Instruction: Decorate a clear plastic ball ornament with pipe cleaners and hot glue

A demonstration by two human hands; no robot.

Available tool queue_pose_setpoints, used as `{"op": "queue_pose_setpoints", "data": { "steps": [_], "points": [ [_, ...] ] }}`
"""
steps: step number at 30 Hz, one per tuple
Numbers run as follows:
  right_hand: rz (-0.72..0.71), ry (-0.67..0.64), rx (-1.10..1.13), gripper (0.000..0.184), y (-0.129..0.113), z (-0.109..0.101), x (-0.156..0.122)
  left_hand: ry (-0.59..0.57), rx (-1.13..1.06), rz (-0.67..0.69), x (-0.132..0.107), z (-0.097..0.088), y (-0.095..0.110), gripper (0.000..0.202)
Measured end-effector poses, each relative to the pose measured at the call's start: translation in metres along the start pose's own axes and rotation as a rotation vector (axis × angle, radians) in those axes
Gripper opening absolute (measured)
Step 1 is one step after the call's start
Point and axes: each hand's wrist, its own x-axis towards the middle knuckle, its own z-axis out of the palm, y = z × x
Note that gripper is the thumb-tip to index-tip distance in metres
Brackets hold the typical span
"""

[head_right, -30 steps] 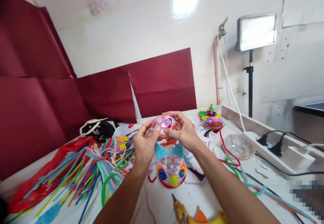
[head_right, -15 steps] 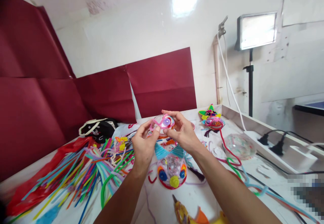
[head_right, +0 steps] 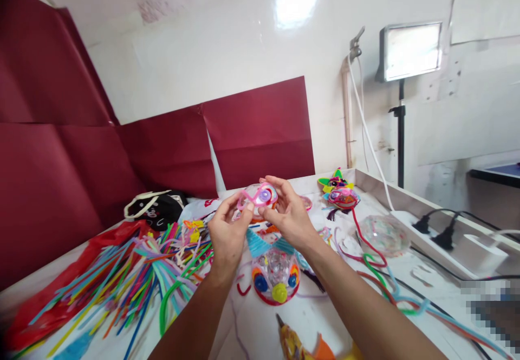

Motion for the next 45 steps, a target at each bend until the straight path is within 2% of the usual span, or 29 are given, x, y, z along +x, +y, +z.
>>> {"op": "queue_pose_setpoints", "data": {
  "steps": [3,8,12,18,28,34,45],
  "points": [
    [0.012,-0.013,0.011,0.066,0.000,0.000,0.000,0.000,-0.008,-0.015,-0.001,0.000,0.003,0.035],
    [0.007,-0.024,0.002,0.070,-0.002,0.000,-0.001,-0.006,-0.041,-0.037,-0.003,0.001,0.012,0.034],
    [0.006,-0.026,0.014,0.072,-0.003,0.000,-0.001,-0.002,-0.008,-0.007,-0.003,0.001,0.008,0.034],
    [0.010,-0.029,-0.024,0.071,-0.002,-0.001,-0.002,-0.008,-0.038,-0.006,-0.003,0.001,0.001,0.033],
    [0.016,-0.025,-0.023,0.070,-0.004,-0.001,-0.001,-0.033,-0.087,-0.056,-0.002,0.003,0.007,0.033],
    [0.017,-0.016,-0.027,0.068,-0.004,0.000,-0.003,-0.025,-0.065,-0.010,-0.002,0.002,0.006,0.034],
    [-0.044,0.089,-0.078,0.060,-0.004,0.006,-0.004,-0.047,-0.080,0.025,-0.007,0.003,0.010,0.036]
  ]
}}
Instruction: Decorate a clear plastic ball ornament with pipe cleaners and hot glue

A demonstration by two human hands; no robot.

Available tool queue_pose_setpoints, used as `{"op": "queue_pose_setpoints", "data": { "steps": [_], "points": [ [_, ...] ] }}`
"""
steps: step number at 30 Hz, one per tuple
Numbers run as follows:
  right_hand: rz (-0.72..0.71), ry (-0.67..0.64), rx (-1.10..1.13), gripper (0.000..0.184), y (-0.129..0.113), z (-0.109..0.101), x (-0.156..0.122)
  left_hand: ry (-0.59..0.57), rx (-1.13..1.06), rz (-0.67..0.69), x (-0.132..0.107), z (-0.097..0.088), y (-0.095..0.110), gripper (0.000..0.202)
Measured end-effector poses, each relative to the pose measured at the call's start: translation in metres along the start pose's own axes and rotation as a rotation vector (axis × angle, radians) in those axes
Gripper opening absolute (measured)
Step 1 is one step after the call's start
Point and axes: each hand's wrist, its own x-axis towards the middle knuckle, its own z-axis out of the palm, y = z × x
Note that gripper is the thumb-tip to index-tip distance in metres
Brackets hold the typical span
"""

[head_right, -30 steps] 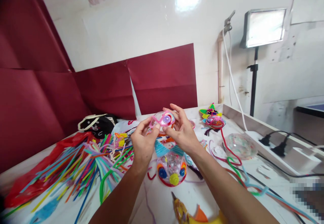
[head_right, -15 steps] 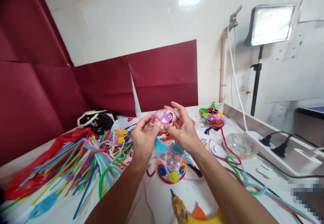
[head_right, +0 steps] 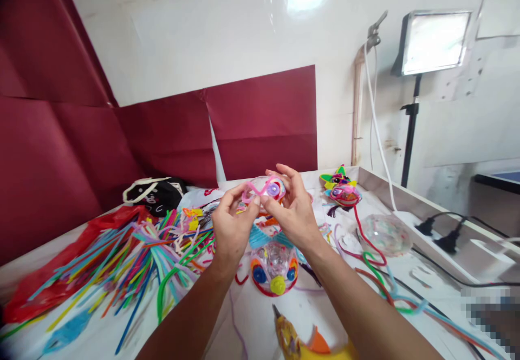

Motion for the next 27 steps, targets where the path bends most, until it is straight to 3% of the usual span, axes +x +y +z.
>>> {"op": "queue_pose_setpoints", "data": {
  "steps": [27],
  "points": [
    [-0.009,0.024,0.042,0.062,0.0008,-0.0043,0.0013,-0.082,-0.032,0.040,-0.0047,-0.0018,0.0020,0.032]
  ]
}}
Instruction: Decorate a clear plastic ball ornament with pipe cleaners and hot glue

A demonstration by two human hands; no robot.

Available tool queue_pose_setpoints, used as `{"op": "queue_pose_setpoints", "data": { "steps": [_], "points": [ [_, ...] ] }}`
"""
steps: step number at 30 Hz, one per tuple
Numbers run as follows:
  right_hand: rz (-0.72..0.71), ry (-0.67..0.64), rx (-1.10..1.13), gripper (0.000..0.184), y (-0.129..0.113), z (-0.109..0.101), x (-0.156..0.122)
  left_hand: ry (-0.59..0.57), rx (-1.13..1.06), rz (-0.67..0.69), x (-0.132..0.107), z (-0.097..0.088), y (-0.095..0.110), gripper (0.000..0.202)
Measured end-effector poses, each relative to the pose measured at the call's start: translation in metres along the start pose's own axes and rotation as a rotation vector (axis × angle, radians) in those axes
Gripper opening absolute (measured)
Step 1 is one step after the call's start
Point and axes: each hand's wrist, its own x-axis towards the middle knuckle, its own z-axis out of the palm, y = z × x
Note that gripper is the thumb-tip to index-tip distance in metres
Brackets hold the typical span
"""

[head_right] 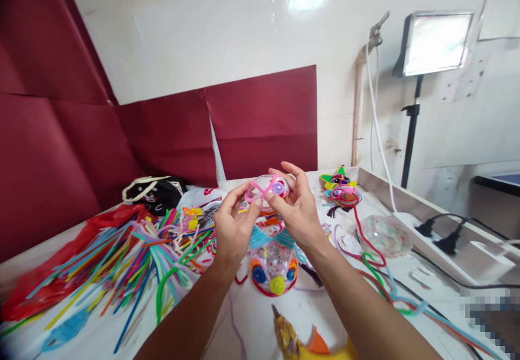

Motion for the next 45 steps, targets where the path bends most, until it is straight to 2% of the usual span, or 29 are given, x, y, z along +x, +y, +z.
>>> {"op": "queue_pose_setpoints", "data": {
  "steps": [45],
  "points": [
    [-0.009,-0.022,-0.047,0.065,0.0009,0.0033,-0.0032,0.057,0.040,-0.011,0.0019,0.0010,-0.0039,0.035]
  ]
}}
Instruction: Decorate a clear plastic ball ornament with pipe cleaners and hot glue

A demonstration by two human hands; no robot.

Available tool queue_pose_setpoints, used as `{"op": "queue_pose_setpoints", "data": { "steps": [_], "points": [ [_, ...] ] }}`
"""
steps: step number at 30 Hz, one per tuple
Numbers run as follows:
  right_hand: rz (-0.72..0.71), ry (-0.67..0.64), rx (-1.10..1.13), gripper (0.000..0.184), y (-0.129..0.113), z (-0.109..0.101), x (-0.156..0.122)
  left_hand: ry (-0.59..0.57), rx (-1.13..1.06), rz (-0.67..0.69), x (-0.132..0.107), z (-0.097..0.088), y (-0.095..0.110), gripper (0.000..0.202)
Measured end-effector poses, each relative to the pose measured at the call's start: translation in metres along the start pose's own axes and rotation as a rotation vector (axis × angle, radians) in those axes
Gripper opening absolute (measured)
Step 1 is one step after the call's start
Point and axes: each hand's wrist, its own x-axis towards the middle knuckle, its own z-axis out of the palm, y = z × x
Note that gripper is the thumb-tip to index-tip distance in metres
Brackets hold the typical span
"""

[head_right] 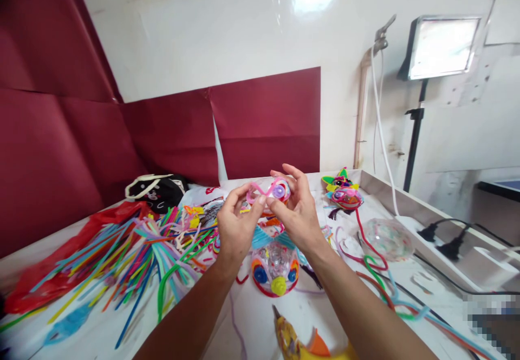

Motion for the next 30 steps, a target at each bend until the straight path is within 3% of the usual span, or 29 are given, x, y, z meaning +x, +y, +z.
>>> {"op": "queue_pose_setpoints", "data": {
  "steps": [30],
  "points": [
    [-0.037,0.014,-0.008,0.064,-0.0018,0.0027,-0.0004,-0.011,-0.069,-0.057,-0.0015,0.0029,-0.0030,0.037]
  ]
}}
